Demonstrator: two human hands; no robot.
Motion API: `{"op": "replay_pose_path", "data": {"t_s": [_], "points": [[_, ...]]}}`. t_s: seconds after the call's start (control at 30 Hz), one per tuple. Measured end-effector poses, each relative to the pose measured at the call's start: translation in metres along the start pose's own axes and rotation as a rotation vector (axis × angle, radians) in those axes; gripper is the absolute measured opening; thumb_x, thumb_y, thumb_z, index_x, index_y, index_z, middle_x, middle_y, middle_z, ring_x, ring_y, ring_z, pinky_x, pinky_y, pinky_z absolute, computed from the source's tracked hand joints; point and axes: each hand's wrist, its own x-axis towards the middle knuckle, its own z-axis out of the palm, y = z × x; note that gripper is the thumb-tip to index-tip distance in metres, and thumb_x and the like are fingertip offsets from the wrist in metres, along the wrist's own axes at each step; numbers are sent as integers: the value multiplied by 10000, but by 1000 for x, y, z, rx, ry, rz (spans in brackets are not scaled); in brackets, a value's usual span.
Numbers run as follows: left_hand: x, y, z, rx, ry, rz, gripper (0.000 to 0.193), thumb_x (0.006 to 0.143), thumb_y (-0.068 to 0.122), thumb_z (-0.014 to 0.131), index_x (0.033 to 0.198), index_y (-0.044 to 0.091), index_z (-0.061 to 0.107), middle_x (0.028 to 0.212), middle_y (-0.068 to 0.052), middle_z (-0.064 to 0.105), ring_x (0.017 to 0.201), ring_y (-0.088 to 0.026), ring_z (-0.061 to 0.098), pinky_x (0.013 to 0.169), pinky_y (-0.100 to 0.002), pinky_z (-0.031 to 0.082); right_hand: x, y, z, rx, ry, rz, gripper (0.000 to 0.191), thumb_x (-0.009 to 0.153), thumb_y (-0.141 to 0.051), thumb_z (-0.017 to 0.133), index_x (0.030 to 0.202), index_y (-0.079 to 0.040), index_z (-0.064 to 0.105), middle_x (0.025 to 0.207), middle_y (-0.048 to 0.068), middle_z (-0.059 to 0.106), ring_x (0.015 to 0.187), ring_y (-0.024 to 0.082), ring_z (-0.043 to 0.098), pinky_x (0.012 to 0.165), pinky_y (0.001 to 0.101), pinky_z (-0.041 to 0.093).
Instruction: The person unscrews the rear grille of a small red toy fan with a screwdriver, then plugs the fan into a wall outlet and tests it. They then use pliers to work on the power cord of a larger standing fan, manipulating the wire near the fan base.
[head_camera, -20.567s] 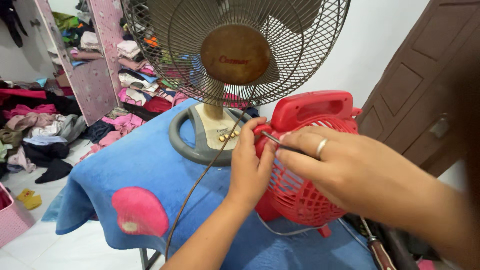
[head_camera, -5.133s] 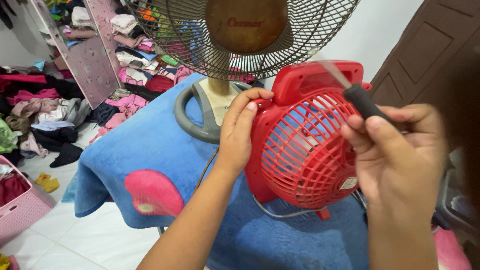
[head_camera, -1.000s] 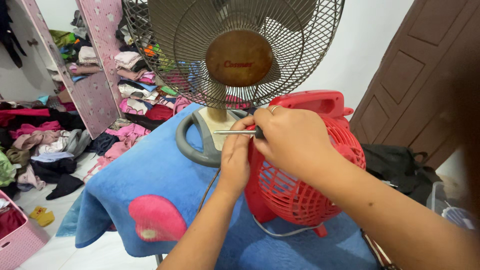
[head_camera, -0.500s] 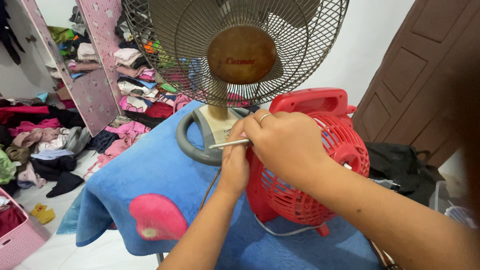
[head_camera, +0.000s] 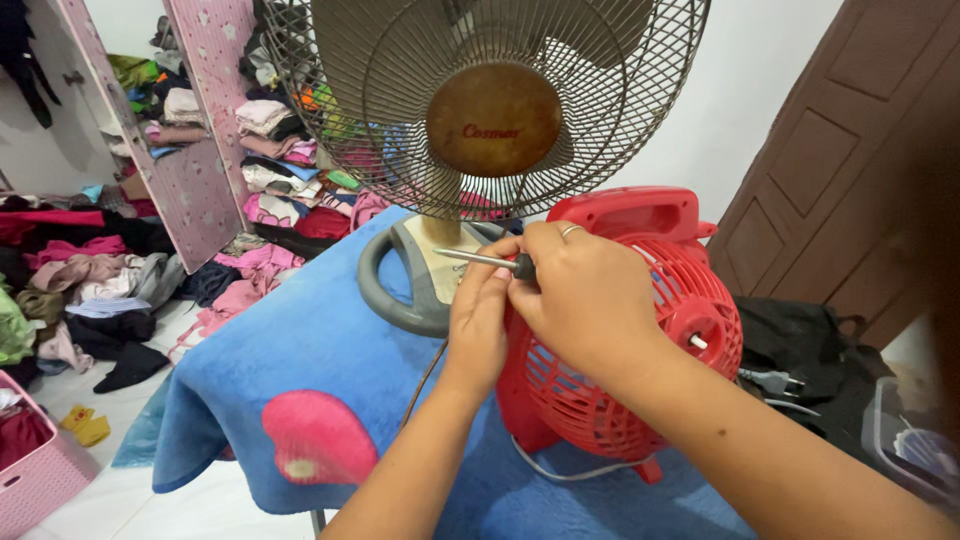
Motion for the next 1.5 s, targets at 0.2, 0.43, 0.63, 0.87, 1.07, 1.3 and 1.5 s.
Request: {"op": "replay_pose_path", "data": {"t_s": [0.2, 0.43, 0.63, 0.87, 1.07, 1.3, 1.5], "points": [[0, -4, -4, 18, -26, 5, 365, 1073, 130, 413, 1371, -29, 552, 1313, -90, 599, 1230, -156, 551, 1101, -298, 424, 4, 7, -3, -9, -12, -212, 268, 707, -212, 747, 859, -49, 598, 787, 113, 655, 679, 327, 679, 550, 451, 527], [1, -4, -4, 92, -25, 54, 302, 1091, 169, 424, 1282, -7, 578, 1229, -74, 590, 1168, -143, 542, 1049, -284, 427, 22, 21, -11, -287, -34, -644, 91, 773, -162, 646, 809, -97, 593, 754, 49, 631, 637, 204, 669, 523, 345, 526], [1, 3, -9, 185, -84, 22, 262, 1106, 203, 445, 1224, 20, 591, 1154, -55, 584, 1112, -134, 546, 1010, -283, 443, 41, 33, -17, -220, -61, -899, 109, 766, -194, 647, 781, -100, 593, 689, 39, 614, 621, 211, 664, 530, 364, 533], [-2, -1, -5, 205, -49, 37, 331, 1109, 210, 442, 1349, 9, 550, 1274, -77, 572, 1211, -163, 532, 1068, -307, 422, 36, 32, -18, -118, -152, -742, 220, 684, -204, 737, 807, -78, 606, 737, 61, 638, 638, 258, 671, 548, 394, 534], [-2, 4, -1, 283, -36, 127, 347, 1113, 214, 454, 1364, 2, 565, 1316, -108, 607, 1257, -185, 553, 1103, -319, 420, 29, 35, -21, 74, -91, -615, 278, 687, -196, 770, 882, -63, 623, 767, 69, 636, 650, 290, 656, 536, 425, 504], [-1, 13, 5, 256, -22, 104, 323, 1111, 208, 460, 1314, 4, 608, 1230, -87, 631, 1162, -176, 591, 1044, -309, 462, 3, 28, -17, 115, -38, -287, 200, 755, -175, 762, 877, -78, 638, 789, 79, 650, 686, 317, 664, 552, 450, 504], [-4, 15, 8, 278, -12, 98, 324, 1088, 172, 447, 1319, 3, 598, 1265, -87, 641, 1173, -165, 589, 1050, -297, 457, -3, 19, -16, 169, -57, -70, 155, 763, -161, 747, 864, -80, 663, 811, 114, 688, 745, 346, 681, 626, 481, 521]]}}
